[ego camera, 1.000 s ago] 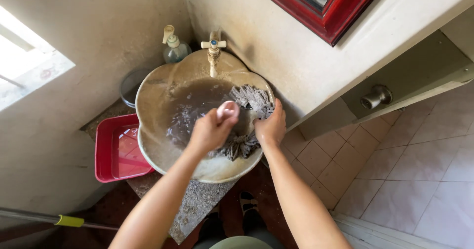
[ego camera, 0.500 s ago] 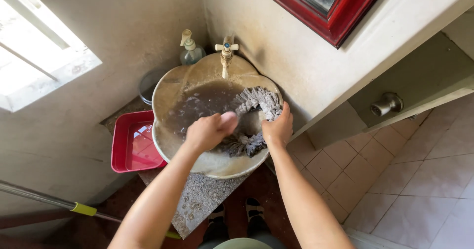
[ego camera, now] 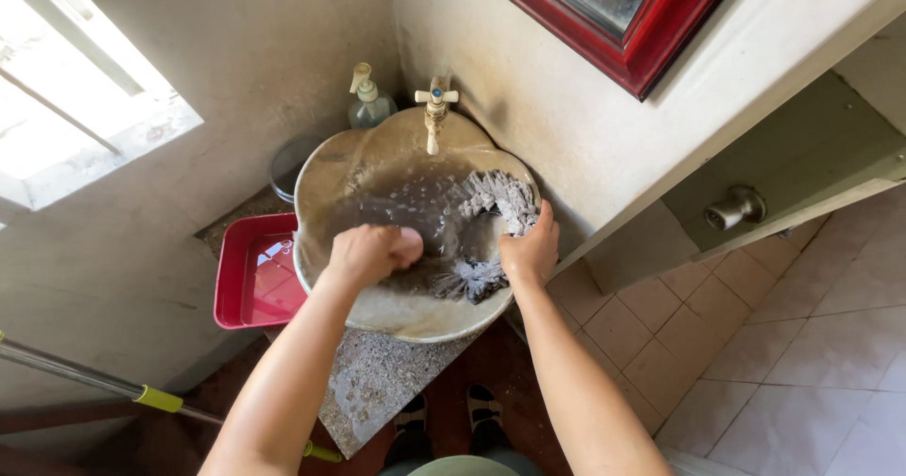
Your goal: Cleaning a mop head in a sink and then mopping the floor of a gym area.
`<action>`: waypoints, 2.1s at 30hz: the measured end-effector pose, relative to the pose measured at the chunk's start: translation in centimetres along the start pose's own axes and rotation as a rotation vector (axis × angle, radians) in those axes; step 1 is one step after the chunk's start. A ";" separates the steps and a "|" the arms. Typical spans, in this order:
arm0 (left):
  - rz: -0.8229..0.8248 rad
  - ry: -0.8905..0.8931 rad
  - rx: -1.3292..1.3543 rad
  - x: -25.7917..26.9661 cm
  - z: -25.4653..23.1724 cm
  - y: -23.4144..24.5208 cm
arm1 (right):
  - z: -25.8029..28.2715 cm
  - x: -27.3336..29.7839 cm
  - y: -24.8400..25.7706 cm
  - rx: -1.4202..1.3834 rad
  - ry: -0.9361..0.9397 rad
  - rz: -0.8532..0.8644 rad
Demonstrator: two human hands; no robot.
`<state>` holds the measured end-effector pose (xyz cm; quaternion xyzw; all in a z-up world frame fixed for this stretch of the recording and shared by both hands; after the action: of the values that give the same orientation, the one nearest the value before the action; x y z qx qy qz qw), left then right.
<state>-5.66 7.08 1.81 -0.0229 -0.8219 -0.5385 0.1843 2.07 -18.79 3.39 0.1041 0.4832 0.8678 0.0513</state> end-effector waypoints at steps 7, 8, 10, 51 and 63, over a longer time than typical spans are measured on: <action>-0.259 0.006 0.468 -1.5 -6.4 -3.3 | -0.4 -0.5 -0.7 0.009 0.014 -0.006; -0.208 -0.041 0.416 -0.3 -8.1 -3.4 | -0.8 -1.0 -1.2 0.002 0.031 -0.038; -0.209 -0.027 0.378 -0.4 -7.2 -3.5 | -0.9 -1.0 -1.5 0.008 0.032 -0.066; -0.471 -0.212 1.733 -3.2 -5.9 0.8 | 2.9 -0.5 3.7 -0.395 0.789 -0.442; -0.490 -0.417 0.730 0.4 -4.5 7.3 | 10.0 3.4 4.0 -0.017 0.690 -0.054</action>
<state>-3.03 6.05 9.93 0.1302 -0.9577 -0.2264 -0.1207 1.12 -12.01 12.31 -0.2087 0.4675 0.8541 -0.0915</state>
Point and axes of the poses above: each hand's wrist, its own x-axis away from the middle knuckle, its own y-axis out of the back of the hand, z = x × y, the point moved 4 cm from there along -x, towards the middle knuckle, and after that the axes turned 13 degrees about x, right-handed, at the moved point
